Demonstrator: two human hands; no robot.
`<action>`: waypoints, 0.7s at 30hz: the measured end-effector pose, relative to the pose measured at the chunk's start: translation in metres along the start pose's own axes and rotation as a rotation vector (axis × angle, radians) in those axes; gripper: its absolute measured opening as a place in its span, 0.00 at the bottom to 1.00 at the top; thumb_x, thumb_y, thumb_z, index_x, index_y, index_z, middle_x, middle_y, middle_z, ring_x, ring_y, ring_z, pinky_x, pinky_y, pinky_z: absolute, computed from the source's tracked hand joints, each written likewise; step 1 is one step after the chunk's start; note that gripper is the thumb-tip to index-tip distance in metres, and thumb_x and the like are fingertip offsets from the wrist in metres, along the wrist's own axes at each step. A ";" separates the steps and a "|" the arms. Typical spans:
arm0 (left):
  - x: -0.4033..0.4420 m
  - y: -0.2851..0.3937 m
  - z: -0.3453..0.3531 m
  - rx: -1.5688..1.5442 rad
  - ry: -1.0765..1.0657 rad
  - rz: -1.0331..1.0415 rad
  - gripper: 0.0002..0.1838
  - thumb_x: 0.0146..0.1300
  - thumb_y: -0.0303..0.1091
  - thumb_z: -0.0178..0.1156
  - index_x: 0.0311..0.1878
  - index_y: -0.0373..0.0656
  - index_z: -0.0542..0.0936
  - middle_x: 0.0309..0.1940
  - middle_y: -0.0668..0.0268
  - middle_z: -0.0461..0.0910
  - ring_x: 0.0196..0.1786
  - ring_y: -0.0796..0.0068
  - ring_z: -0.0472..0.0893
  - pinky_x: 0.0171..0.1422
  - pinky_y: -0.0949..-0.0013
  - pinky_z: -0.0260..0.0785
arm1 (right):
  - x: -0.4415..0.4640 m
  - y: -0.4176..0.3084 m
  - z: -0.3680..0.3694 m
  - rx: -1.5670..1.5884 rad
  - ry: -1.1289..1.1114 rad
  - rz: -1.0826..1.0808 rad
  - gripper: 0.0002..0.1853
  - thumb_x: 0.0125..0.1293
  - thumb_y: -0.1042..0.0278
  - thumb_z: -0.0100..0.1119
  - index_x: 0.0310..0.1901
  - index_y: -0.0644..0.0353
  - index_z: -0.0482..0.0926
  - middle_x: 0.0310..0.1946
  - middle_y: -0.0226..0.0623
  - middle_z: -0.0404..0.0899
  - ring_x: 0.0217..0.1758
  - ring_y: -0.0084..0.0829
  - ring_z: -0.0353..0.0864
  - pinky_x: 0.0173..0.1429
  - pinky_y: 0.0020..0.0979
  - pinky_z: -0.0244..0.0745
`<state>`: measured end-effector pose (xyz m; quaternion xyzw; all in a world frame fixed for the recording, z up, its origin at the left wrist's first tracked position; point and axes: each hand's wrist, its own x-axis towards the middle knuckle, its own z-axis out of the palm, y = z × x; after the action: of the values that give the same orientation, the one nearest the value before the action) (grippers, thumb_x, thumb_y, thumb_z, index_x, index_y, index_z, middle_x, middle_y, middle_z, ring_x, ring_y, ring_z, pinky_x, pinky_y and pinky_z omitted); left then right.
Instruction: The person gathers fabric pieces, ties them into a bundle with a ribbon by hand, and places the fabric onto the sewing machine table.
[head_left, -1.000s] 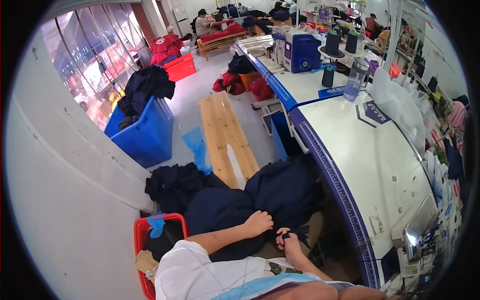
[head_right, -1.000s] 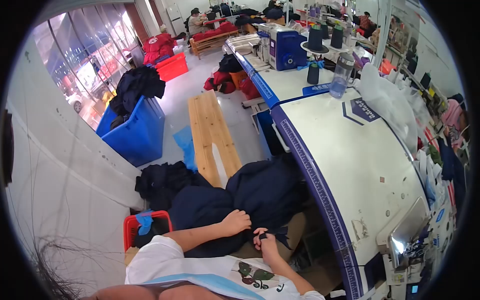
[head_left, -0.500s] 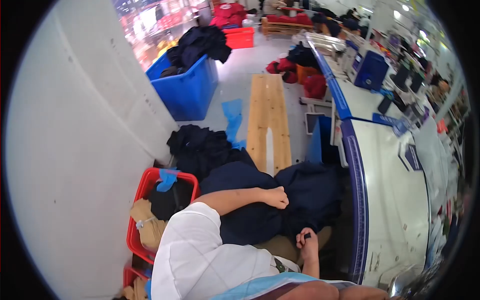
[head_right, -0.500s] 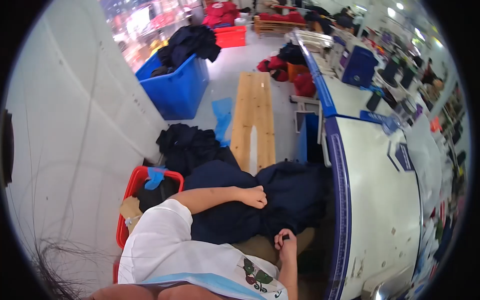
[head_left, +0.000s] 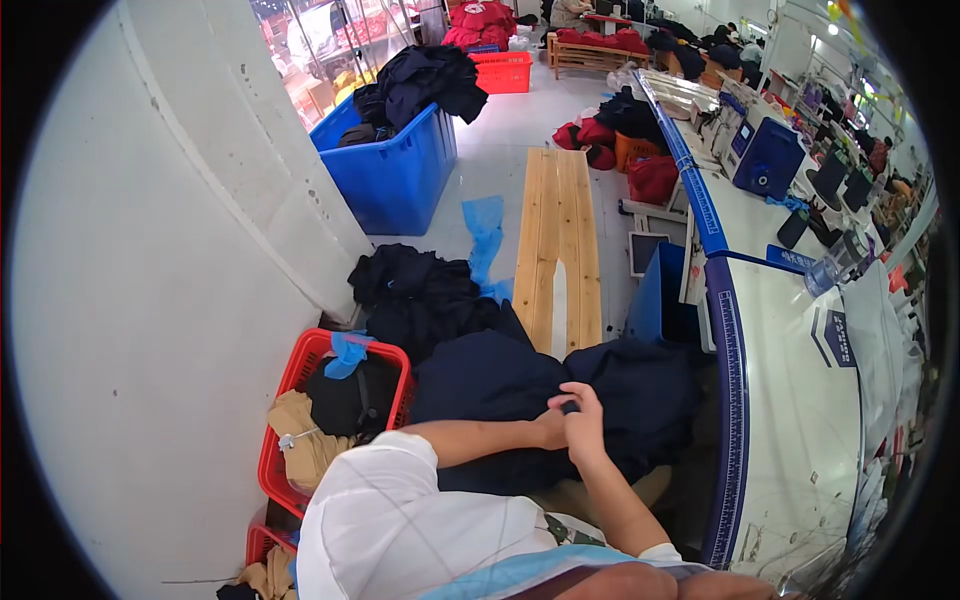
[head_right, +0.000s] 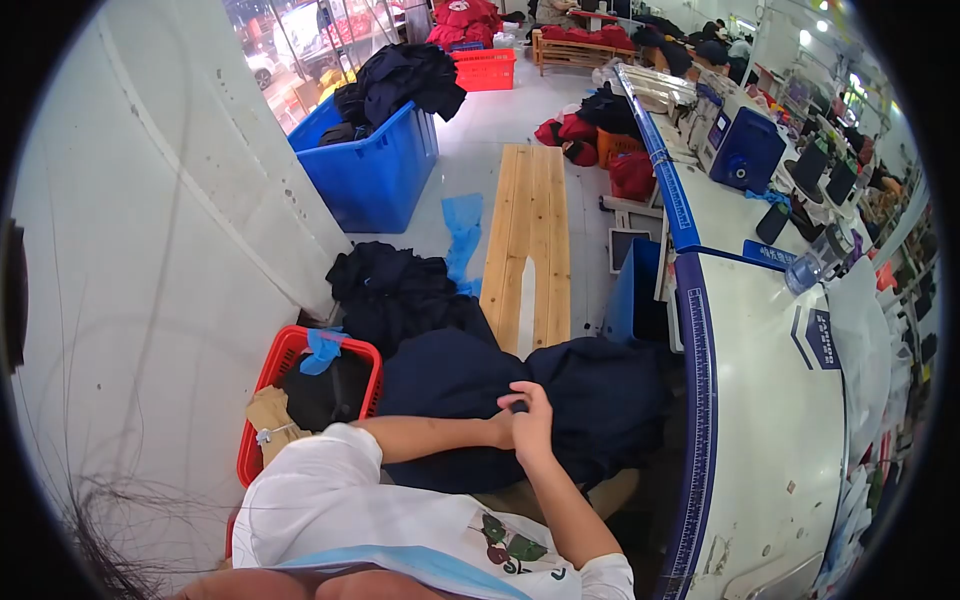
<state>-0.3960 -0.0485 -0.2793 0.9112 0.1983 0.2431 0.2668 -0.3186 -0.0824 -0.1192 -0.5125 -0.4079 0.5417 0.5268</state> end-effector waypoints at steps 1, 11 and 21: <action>-0.003 -0.003 0.003 -0.107 0.072 -0.105 0.07 0.51 0.32 0.54 0.33 0.42 0.74 0.36 0.59 0.73 0.45 0.59 0.71 0.55 0.62 0.59 | 0.006 0.013 0.004 -0.170 -0.005 -0.079 0.17 0.50 0.82 0.51 0.44 0.64 0.69 0.31 0.41 0.74 0.40 0.33 0.75 0.47 0.26 0.67; 0.031 0.011 -0.051 -0.453 -0.257 -0.476 0.22 0.61 0.42 0.44 0.20 0.37 0.77 0.16 0.62 0.77 0.25 0.66 0.78 0.34 0.66 0.68 | -0.035 0.035 -0.086 -0.853 0.075 0.011 0.12 0.52 0.64 0.60 0.32 0.65 0.78 0.16 0.39 0.74 0.20 0.30 0.75 0.27 0.29 0.68; 0.032 0.014 -0.088 -0.443 -0.492 -0.181 0.20 0.44 0.42 0.65 0.37 0.37 0.78 0.31 0.56 0.78 0.37 0.61 0.77 0.44 0.67 0.66 | -0.052 0.084 -0.058 -0.410 -0.024 0.324 0.13 0.60 0.66 0.49 0.23 0.65 0.77 0.11 0.31 0.69 0.14 0.19 0.66 0.21 0.24 0.60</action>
<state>-0.4160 -0.0092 -0.1951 0.8411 0.1505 0.0287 0.5187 -0.2790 -0.1487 -0.2038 -0.6608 -0.4277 0.5312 0.3135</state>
